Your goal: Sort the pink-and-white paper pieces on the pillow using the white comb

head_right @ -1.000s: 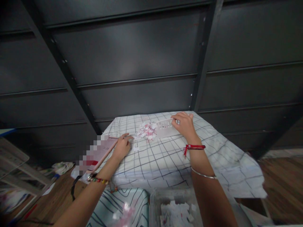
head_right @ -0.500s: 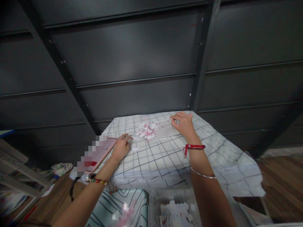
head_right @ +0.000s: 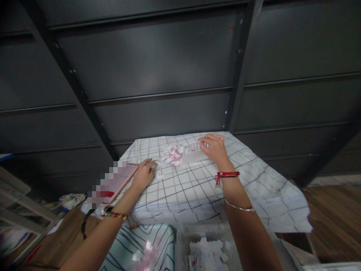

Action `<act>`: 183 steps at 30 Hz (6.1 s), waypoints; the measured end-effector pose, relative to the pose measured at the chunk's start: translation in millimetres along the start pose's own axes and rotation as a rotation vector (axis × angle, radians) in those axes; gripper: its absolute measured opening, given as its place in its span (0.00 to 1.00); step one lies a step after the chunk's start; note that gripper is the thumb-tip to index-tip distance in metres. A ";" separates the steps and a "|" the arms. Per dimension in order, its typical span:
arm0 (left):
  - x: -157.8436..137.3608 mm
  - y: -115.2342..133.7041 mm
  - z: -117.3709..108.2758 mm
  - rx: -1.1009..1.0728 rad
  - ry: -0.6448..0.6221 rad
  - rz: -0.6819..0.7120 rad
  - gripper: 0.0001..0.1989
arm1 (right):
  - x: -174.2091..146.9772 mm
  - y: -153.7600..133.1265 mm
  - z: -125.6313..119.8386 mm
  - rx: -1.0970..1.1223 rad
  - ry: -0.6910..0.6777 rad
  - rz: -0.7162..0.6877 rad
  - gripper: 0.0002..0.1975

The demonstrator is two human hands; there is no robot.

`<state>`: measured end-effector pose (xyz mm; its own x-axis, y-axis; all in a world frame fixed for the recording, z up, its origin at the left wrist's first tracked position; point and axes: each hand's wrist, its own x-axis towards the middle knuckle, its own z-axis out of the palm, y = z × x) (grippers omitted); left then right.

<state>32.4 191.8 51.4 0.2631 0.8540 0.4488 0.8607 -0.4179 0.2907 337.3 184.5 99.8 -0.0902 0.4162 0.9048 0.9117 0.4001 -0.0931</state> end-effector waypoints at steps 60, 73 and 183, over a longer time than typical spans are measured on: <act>-1.0 2.3 -0.3 0.027 0.002 -0.067 0.20 | 1.4 -72.5 25.5 0.195 0.022 -0.199 0.10; -1.6 -0.8 2.2 0.026 0.023 -0.044 0.19 | -2.0 -69.9 27.7 0.133 0.021 -0.292 0.09; -2.7 3.7 -2.8 -0.013 -0.027 -0.050 0.20 | 4.3 -60.6 8.2 0.206 0.162 -0.272 0.06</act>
<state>33.7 187.1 53.6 0.2315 0.8820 0.4106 0.8676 -0.3781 0.3231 278.3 168.7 105.9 -0.2385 0.1442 0.9604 0.7621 0.6408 0.0930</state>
